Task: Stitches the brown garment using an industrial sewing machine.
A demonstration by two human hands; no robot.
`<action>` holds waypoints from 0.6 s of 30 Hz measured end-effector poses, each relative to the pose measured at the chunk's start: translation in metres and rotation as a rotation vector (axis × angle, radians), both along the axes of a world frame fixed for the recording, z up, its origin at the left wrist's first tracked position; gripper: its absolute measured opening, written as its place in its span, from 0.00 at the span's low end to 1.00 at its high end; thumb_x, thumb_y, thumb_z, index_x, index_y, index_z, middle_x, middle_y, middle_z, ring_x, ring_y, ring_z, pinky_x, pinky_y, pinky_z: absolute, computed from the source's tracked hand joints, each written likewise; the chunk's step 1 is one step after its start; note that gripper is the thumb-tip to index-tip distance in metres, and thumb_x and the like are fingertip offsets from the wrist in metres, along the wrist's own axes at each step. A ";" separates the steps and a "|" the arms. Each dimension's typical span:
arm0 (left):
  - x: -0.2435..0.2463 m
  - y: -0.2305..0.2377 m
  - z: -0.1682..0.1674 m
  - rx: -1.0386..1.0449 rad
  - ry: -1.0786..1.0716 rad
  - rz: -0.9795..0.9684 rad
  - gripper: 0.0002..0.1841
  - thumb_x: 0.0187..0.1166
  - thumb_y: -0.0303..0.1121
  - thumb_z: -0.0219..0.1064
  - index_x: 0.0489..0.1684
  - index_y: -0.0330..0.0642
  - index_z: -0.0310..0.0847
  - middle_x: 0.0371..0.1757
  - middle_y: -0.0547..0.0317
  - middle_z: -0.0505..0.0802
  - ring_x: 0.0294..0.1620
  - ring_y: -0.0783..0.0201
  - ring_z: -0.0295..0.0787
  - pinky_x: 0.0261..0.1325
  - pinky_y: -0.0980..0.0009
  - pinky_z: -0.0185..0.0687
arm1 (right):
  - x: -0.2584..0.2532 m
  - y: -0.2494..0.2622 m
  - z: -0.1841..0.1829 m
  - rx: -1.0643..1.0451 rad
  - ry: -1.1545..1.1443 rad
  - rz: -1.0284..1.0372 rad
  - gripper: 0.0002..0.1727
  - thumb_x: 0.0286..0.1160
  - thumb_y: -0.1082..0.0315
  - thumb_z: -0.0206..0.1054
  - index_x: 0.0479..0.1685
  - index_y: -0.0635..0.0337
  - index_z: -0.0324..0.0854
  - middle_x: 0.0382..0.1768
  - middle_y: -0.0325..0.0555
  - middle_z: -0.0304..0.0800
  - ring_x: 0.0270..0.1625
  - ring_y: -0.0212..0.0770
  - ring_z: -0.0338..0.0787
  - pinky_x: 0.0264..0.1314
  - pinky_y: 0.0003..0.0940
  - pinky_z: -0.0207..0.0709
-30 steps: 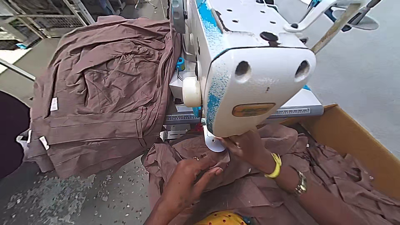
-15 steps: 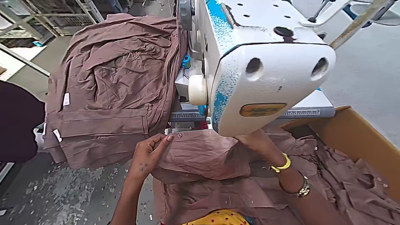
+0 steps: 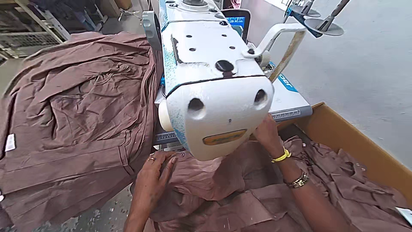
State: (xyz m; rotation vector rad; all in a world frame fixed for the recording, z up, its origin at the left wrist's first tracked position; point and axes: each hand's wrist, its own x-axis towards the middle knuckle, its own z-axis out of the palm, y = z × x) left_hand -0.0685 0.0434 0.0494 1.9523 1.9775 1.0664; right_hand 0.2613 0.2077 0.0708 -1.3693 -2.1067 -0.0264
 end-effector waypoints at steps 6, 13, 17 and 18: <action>0.050 0.015 0.011 -0.145 -0.430 -0.113 0.31 0.87 0.50 0.52 0.77 0.32 0.72 0.69 0.46 0.85 0.70 0.66 0.81 0.76 0.65 0.75 | -0.025 0.027 -0.007 0.034 -0.172 0.037 0.16 0.78 0.67 0.69 0.56 0.69 0.89 0.52 0.67 0.89 0.58 0.69 0.88 0.55 0.62 0.80; 0.066 0.018 0.006 -0.194 -0.723 0.008 0.35 0.78 0.43 0.61 0.80 0.27 0.61 0.62 0.51 0.86 0.57 0.78 0.85 0.61 0.79 0.81 | -0.005 0.021 -0.017 0.144 0.101 0.058 0.14 0.78 0.62 0.69 0.41 0.65 0.90 0.44 0.61 0.92 0.52 0.63 0.91 0.54 0.56 0.84; 0.066 0.025 0.005 -0.176 -0.754 0.022 0.33 0.76 0.39 0.63 0.78 0.28 0.64 0.58 0.55 0.86 0.53 0.81 0.85 0.57 0.82 0.81 | 0.016 0.013 -0.003 0.112 0.341 0.044 0.11 0.76 0.67 0.69 0.41 0.67 0.91 0.39 0.55 0.92 0.42 0.44 0.91 0.49 0.38 0.85; 0.064 0.026 0.007 -0.182 -0.724 0.016 0.31 0.77 0.39 0.63 0.77 0.29 0.65 0.58 0.55 0.86 0.53 0.80 0.84 0.58 0.81 0.81 | 0.018 0.009 0.003 0.082 0.373 0.021 0.11 0.76 0.67 0.69 0.42 0.68 0.91 0.38 0.54 0.92 0.39 0.40 0.90 0.46 0.34 0.84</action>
